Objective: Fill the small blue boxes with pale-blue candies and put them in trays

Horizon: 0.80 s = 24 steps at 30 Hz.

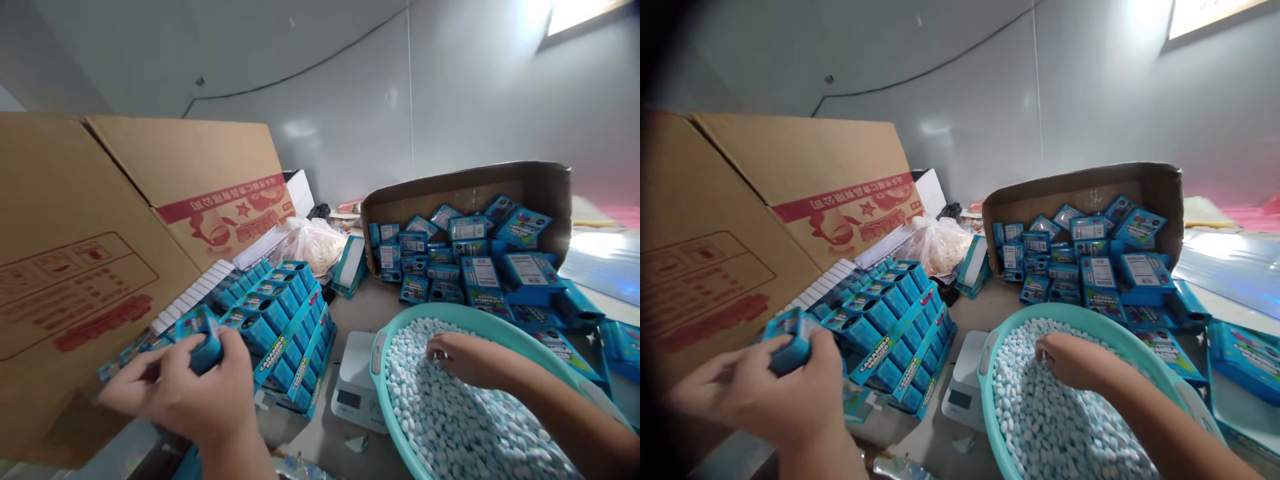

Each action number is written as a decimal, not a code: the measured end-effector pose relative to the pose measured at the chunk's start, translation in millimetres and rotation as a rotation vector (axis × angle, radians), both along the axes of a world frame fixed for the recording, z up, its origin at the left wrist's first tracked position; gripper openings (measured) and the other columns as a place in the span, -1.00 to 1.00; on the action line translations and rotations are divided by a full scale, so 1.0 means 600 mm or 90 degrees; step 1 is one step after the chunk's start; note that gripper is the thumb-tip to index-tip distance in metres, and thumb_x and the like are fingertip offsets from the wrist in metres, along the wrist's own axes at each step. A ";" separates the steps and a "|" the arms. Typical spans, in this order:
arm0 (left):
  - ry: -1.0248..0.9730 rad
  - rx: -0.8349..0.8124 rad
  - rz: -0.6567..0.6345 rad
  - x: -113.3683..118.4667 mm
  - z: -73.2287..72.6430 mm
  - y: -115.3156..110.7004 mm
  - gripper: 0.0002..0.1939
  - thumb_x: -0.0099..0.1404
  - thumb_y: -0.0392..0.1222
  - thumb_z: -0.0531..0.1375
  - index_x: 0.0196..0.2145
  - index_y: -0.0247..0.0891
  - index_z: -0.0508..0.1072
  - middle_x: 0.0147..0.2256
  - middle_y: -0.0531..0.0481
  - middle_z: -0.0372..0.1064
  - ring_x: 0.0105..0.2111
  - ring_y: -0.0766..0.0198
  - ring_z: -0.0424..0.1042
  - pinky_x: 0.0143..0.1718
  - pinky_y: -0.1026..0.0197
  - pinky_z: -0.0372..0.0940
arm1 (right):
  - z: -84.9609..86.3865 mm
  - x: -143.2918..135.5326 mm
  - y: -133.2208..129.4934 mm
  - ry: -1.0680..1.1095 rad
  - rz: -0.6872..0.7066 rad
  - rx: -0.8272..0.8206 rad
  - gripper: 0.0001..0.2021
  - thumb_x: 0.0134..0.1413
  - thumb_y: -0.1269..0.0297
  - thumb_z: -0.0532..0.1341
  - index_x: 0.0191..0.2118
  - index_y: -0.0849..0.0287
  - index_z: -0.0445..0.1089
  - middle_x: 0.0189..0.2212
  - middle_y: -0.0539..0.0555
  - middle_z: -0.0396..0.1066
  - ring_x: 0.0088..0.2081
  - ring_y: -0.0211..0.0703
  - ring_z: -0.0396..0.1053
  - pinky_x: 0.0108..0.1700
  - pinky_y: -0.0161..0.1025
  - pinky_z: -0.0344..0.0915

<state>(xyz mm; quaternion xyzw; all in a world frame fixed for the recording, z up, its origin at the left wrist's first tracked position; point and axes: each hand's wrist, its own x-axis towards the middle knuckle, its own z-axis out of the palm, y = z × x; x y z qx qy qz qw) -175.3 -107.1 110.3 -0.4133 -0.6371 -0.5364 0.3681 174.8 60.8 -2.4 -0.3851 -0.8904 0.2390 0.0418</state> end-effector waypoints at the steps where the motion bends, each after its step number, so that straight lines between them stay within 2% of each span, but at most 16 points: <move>1: 0.031 0.018 0.064 0.008 0.006 0.014 -0.76 -0.04 -0.38 0.33 -0.41 -0.23 0.37 0.00 -0.26 0.24 0.20 -0.36 0.07 0.16 -0.46 0.01 | 0.004 -0.001 -0.002 -0.007 -0.003 0.001 -0.83 -0.06 0.44 0.20 -0.35 0.00 0.45 -0.30 0.02 0.57 -0.25 0.02 0.50 -0.22 -0.11 0.37; 3: 0.097 0.035 0.145 0.019 0.008 0.029 -0.77 -0.05 -0.36 0.36 -0.46 -0.24 0.38 0.06 -0.31 0.28 0.15 -0.37 0.21 0.11 -0.44 0.13 | 0.013 -0.004 -0.007 -0.019 -0.007 0.012 -0.84 -0.04 0.44 0.19 -0.36 0.03 0.45 -0.30 0.02 0.57 -0.25 0.00 0.50 -0.21 -0.13 0.37; 5: 0.111 0.041 0.121 0.020 0.002 0.031 -0.77 -0.01 -0.33 0.38 -0.44 -0.24 0.39 0.12 -0.32 0.29 0.17 -0.36 0.24 0.14 -0.41 0.17 | 0.020 -0.006 -0.011 -0.027 -0.008 0.017 -0.85 -0.03 0.42 0.19 -0.36 0.03 0.46 -0.29 0.02 0.57 -0.25 -0.01 0.50 -0.21 -0.14 0.37; 7: 0.072 0.081 0.089 0.016 -0.008 0.031 -0.78 0.04 -0.30 0.37 -0.42 -0.22 0.38 0.11 -0.28 0.34 0.18 -0.31 0.27 0.17 -0.37 0.17 | 0.024 -0.006 -0.014 -0.030 -0.009 0.016 -0.84 -0.02 0.41 0.20 -0.34 0.02 0.47 -0.27 0.02 0.57 -0.24 -0.01 0.50 -0.21 -0.15 0.37; 12: -0.024 0.304 0.053 0.006 -0.038 0.037 -0.71 0.09 -0.30 0.35 -0.28 -0.21 0.34 0.13 -0.24 0.32 0.17 -0.20 0.30 0.24 -0.32 0.12 | 0.025 -0.006 -0.017 -0.038 -0.004 0.030 -0.87 -0.06 0.39 0.21 -0.36 0.03 0.46 -0.30 0.03 0.56 -0.27 -0.01 0.49 -0.24 -0.15 0.38; 14: -0.009 0.340 0.044 0.007 -0.047 0.039 -0.67 0.10 -0.30 0.35 -0.23 -0.19 0.31 0.16 -0.23 0.29 0.19 -0.20 0.27 0.26 -0.35 0.06 | 0.020 -0.006 -0.015 -0.044 -0.001 0.041 -0.89 -0.07 0.36 0.22 -0.37 0.01 0.45 -0.32 0.02 0.56 -0.31 -0.01 0.49 -0.28 -0.14 0.38; 17: 0.030 0.252 0.027 0.013 -0.048 0.037 -0.69 0.12 -0.30 0.33 -0.22 -0.17 0.31 0.20 -0.22 0.22 0.26 -0.21 0.17 0.29 -0.36 0.02 | 0.005 -0.005 -0.009 -0.034 -0.005 0.053 -0.87 -0.07 0.32 0.21 -0.36 -0.05 0.44 -0.33 -0.03 0.57 -0.32 -0.02 0.50 -0.32 -0.14 0.39; 20: 0.041 0.142 -0.012 0.016 -0.038 0.034 -0.77 0.18 -0.26 0.31 -0.24 -0.21 0.35 0.25 -0.27 0.15 0.30 -0.21 0.10 0.29 -0.32 0.04 | -0.013 -0.003 -0.004 -0.002 -0.019 0.063 -0.85 -0.08 0.34 0.19 -0.36 -0.08 0.42 -0.35 -0.07 0.56 -0.34 -0.06 0.50 -0.34 -0.17 0.39; 24: 0.129 0.131 -0.004 0.005 -0.031 0.027 -0.73 0.18 -0.22 0.36 -0.22 -0.22 0.36 0.19 -0.33 0.22 0.25 -0.20 0.19 0.26 -0.31 0.09 | -0.022 -0.003 -0.001 -0.006 -0.016 0.054 -0.85 -0.09 0.31 0.19 -0.35 -0.10 0.41 -0.34 -0.08 0.56 -0.34 -0.06 0.51 -0.33 -0.18 0.39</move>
